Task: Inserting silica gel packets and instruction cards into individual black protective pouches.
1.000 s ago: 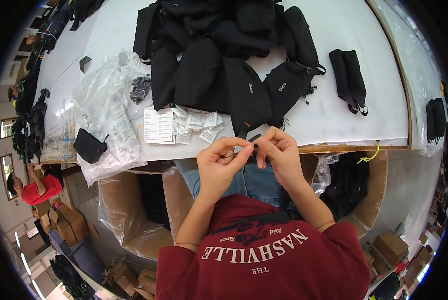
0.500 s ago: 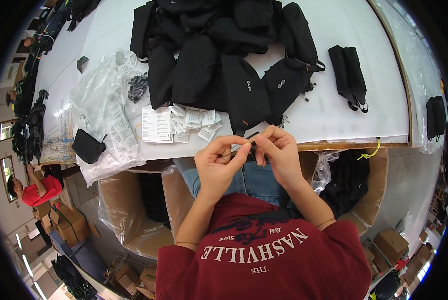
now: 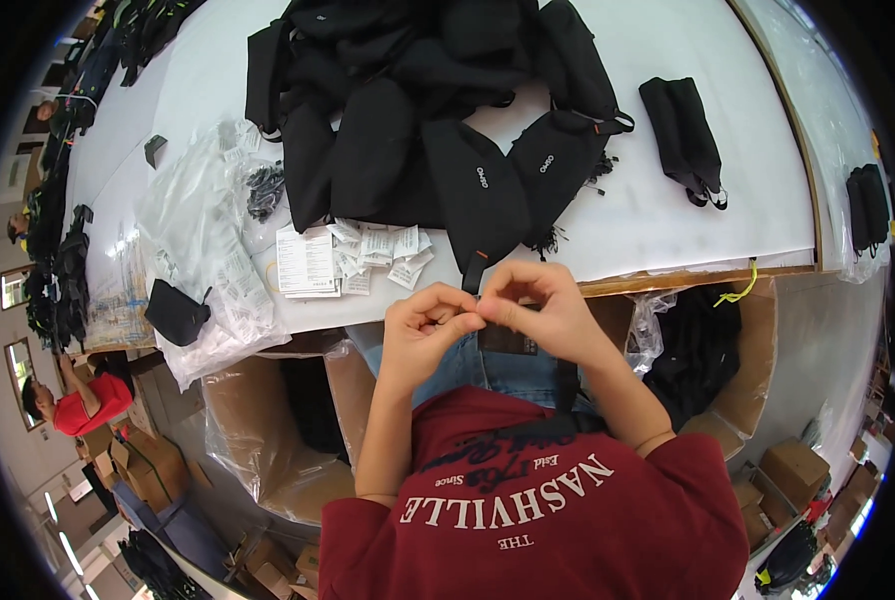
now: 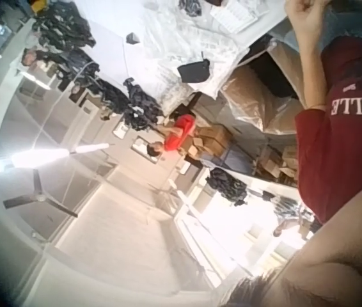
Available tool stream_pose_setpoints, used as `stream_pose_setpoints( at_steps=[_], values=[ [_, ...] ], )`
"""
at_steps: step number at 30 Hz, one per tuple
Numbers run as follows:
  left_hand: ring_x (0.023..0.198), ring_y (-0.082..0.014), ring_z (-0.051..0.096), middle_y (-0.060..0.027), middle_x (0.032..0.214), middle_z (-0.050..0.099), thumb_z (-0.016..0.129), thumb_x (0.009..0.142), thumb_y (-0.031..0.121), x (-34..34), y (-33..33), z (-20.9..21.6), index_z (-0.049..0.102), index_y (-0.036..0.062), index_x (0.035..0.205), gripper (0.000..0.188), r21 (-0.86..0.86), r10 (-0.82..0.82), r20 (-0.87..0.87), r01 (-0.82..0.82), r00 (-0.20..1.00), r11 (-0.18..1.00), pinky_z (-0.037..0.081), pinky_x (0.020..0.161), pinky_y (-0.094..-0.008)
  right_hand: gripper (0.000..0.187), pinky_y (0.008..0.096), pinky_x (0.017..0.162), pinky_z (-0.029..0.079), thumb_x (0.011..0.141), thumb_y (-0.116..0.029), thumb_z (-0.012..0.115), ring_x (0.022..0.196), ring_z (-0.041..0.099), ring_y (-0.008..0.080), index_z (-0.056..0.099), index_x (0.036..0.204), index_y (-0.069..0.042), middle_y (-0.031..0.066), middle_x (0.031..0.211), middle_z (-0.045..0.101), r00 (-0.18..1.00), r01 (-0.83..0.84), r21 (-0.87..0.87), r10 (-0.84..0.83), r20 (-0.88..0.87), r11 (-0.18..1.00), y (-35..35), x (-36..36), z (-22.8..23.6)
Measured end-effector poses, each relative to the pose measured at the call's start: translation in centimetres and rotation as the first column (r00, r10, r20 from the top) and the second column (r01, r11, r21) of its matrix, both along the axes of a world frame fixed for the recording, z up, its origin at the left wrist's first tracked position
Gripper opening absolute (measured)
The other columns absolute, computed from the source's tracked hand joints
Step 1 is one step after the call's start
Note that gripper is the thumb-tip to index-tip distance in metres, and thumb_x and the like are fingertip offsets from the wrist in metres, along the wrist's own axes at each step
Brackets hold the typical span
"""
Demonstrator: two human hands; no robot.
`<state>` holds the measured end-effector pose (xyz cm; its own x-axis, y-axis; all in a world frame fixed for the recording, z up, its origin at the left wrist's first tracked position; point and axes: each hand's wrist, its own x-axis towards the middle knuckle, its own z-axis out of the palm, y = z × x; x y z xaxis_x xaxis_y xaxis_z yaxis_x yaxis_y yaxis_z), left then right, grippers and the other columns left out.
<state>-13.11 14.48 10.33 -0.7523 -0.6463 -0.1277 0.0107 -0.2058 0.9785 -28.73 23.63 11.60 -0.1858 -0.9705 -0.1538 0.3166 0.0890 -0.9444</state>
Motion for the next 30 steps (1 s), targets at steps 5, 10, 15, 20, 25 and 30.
stream_pose_setpoints(
  at_steps=[5, 10, 15, 20, 25, 30],
  values=[
    [0.049, -0.0098, 0.054, -0.0029, 0.066, 0.064, 0.070, 0.082, 0.011, -1.2, 1.8, 1.5, 0.067, 0.0052, 0.089, 0.009, -0.361, -0.187, 0.177, 0.240, 0.966, 0.901, 0.039, 0.048, -0.0223, 0.024, 0.0285, 0.065, 0.041, 0.076, -0.018, 0.074, 0.076, 0.048, 0.0192, 0.058, 0.089, -0.005, 0.0047, 0.081, 0.051, 0.560, 0.290, -0.183, -0.322, -0.763, 0.939, -3.7, -1.5, -1.4],
    [0.065, -0.0242, 0.063, -0.0078, 0.075, 0.065, 0.069, 0.082, 0.016, -2.2, 3.2, 1.9, 0.065, 0.0079, 0.087, 0.010, -0.553, -0.309, 0.271, 0.410, 0.912, 0.726, 0.048, 0.058, -0.0314, 0.026, 0.0361, 0.073, 0.046, 0.076, -0.018, 0.073, 0.085, 0.055, 0.0282, 0.059, 0.093, -0.003, 0.0084, 0.087, 0.056, 0.262, 0.315, -0.260, -0.347, -0.900, 0.913, -4.9, -1.3, -3.1],
    [0.095, -0.0249, 0.055, -0.0095, 0.113, 0.059, 0.071, 0.075, 0.004, -1.8, -0.7, 1.6, 0.066, 0.0075, 0.096, 0.022, -0.750, 0.039, 0.109, 0.056, 0.993, 0.659, 0.044, 0.084, -0.0357, 0.019, 0.0335, 0.077, 0.049, 0.078, -0.011, 0.069, 0.085, 0.063, 0.0280, 0.067, 0.094, -0.001, 0.0117, 0.092, 0.066, 0.338, 0.361, -0.262, -0.388, -0.858, 0.895, -2.6, -3.3, -2.2],
    [0.103, -0.0252, 0.051, -0.0039, 0.112, 0.060, 0.073, 0.072, 0.007, -2.3, -3.1, 2.1, 0.067, 0.0115, 0.101, 0.030, -0.932, 0.166, 0.145, 0.078, 0.975, 0.353, 0.035, 0.088, -0.0352, 0.016, 0.0296, 0.065, 0.049, 0.080, -0.010, 0.068, 0.073, 0.064, 0.0229, 0.070, 0.093, -0.003, 0.0080, 0.084, 0.065, 0.429, 0.272, -0.244, -0.344, -0.835, 0.931, -0.4, -3.0, 1.4],
    [0.105, -0.0193, 0.050, 0.0033, 0.109, 0.057, 0.072, 0.066, 0.009, -1.9, -2.7, 1.8, 0.065, 0.0165, 0.101, 0.036, -0.975, 0.187, 0.203, 0.181, 0.961, 0.130, 0.031, 0.086, -0.0349, 0.016, 0.0293, 0.061, 0.049, 0.078, -0.006, 0.069, 0.070, 0.063, 0.0233, 0.070, 0.092, -0.001, 0.0084, 0.082, 0.065, 0.491, 0.150, -0.200, -0.249, -0.835, 0.968, 0.1, -2.2, 3.0],
    [0.092, -0.0214, 0.056, -0.0008, 0.094, 0.061, 0.070, 0.061, 0.004, -1.6, -3.4, 2.1, 0.064, 0.0080, 0.094, 0.034, -0.978, 0.086, 0.166, 0.153, 0.982, 0.141, 0.038, 0.084, -0.0368, 0.016, 0.0295, 0.059, 0.048, 0.078, -0.007, 0.069, 0.067, 0.062, 0.0231, 0.070, 0.093, -0.002, 0.0073, 0.079, 0.064, 0.474, 0.083, -0.232, -0.243, -0.846, 0.969, 0.2, -1.9, 2.9]
  ],
)
